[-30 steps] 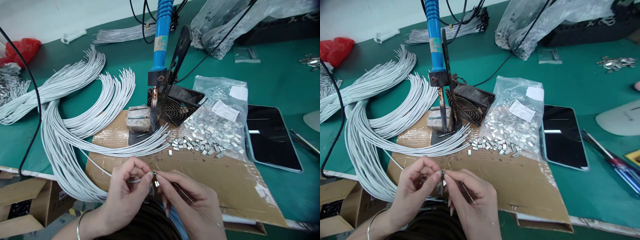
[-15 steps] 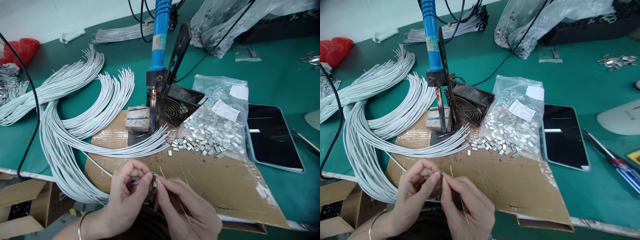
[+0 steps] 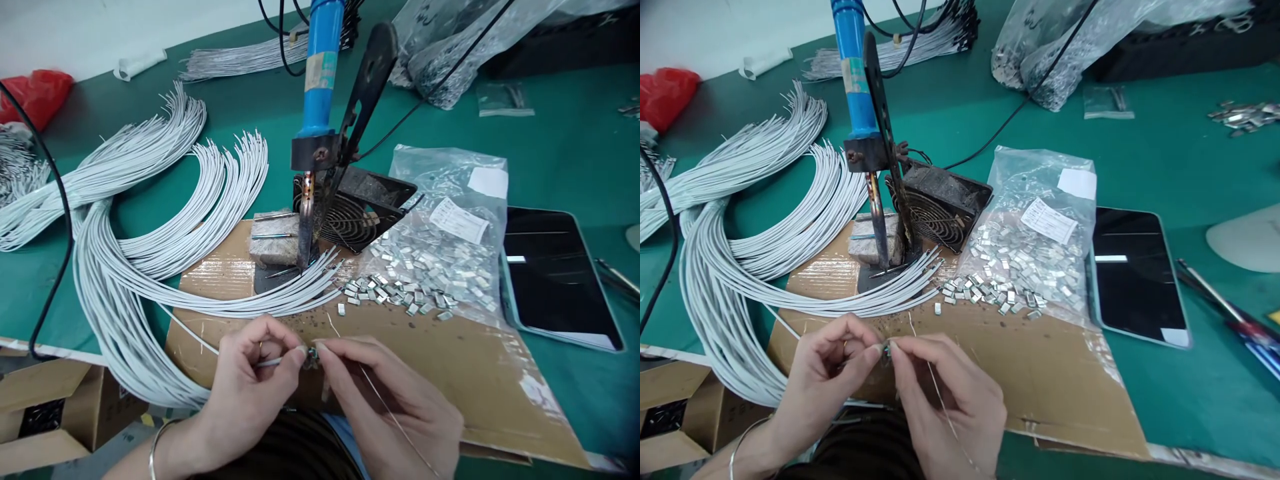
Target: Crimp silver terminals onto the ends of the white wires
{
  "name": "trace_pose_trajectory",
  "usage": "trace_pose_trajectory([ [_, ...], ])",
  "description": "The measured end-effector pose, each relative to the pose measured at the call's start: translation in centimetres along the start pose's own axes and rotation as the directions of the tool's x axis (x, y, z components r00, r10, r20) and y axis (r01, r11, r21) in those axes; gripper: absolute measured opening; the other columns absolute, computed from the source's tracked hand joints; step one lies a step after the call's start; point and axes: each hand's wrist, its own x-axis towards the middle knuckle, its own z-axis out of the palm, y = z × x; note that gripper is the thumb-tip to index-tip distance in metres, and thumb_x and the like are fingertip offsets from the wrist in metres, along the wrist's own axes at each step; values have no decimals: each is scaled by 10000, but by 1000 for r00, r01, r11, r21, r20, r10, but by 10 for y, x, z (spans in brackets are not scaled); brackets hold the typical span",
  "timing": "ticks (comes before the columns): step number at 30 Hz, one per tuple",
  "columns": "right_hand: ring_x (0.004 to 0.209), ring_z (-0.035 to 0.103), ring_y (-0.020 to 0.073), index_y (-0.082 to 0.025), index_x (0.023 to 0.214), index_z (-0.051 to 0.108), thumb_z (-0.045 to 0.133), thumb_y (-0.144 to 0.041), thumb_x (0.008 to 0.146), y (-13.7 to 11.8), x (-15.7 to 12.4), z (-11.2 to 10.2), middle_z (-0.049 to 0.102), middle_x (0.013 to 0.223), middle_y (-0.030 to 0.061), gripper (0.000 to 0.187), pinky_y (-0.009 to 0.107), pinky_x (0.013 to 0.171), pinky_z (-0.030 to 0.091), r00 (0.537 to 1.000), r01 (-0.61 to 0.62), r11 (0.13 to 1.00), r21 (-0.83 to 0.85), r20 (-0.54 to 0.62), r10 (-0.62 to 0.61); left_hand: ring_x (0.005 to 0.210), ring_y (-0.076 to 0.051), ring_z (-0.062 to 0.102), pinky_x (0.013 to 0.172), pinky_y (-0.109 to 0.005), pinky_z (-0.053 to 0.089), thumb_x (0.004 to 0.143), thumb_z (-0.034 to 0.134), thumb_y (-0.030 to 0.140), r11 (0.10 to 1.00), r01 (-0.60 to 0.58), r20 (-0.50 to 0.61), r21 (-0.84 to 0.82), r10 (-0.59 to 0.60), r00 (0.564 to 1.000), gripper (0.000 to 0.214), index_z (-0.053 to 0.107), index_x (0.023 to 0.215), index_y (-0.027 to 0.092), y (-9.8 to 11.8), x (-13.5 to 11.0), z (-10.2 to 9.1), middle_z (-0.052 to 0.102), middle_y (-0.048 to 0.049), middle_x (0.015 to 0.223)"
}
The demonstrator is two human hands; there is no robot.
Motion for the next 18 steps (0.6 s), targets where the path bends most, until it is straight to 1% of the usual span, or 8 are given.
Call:
trace_pose_trajectory([
  [2, 535, 568, 115, -230, 765, 809, 795, -227, 858, 2, 2, -1, 642, 664, 4, 94, 203, 483, 479, 1000, 0, 1000, -26, -16, -1, 509, -88, 297, 480, -227, 213, 894, 721, 324, 1000, -2, -3, -16, 2, 1000, 224, 625, 758, 175, -2, 1, 0, 463, 56, 547],
  [4, 517, 554, 106, -236, 781, 817, 801, -217, 851, 3, 4, -2, 625, 653, -7, 74, 198, 469, 461, 1000, -27, 1000, -6, -9, 27, 519, -91, 331, 484, -228, 237, 896, 716, 313, 999, -2, 10, -34, 2, 1000, 211, 627, 763, 175, -1, 3, -1, 527, 32, 581],
  [6, 509, 557, 102, -248, 807, 835, 809, -215, 842, 3, 6, -3, 637, 670, -8, 54, 196, 459, 453, 998, -57, 998, 21, 10, 57, 534, -90, 366, 487, -227, 259, 883, 722, 289, 999, -6, 24, -42, 7, 1000, 196, 625, 761, 170, 2, 6, -1, 618, -9, 664],
  [8, 516, 566, 100, -262, 820, 851, 814, -225, 841, 3, 8, -4, 666, 710, 2, 57, 196, 461, 455, 997, -71, 997, 28, 23, 70, 537, -83, 379, 482, -222, 270, 862, 733, 258, 999, -20, 29, -41, 21, 999, 186, 625, 744, 164, 7, 8, 0, 674, -40, 738],
  [12, 522, 551, 101, -276, 850, 875, 822, -222, 837, 3, 11, -5, 689, 742, 19, 77, 200, 462, 460, 997, -61, 998, 25, 47, 60, 519, -71, 407, 473, -201, 306, 824, 749, 211, 998, -36, 21, -50, 37, 999, 185, 616, 707, 158, 13, 10, 2, 668, -32, 713],
  [18, 513, 538, 105, -286, 877, 883, 823, -211, 838, 4, 13, -7, 688, 728, 17, 104, 207, 444, 445, 997, -50, 998, 23, 68, 48, 528, -70, 458, 472, -179, 352, 815, 761, 195, 995, -37, 34, -89, 40, 999, 190, 616, 699, 152, 15, 10, 3, 687, -40, 732],
])
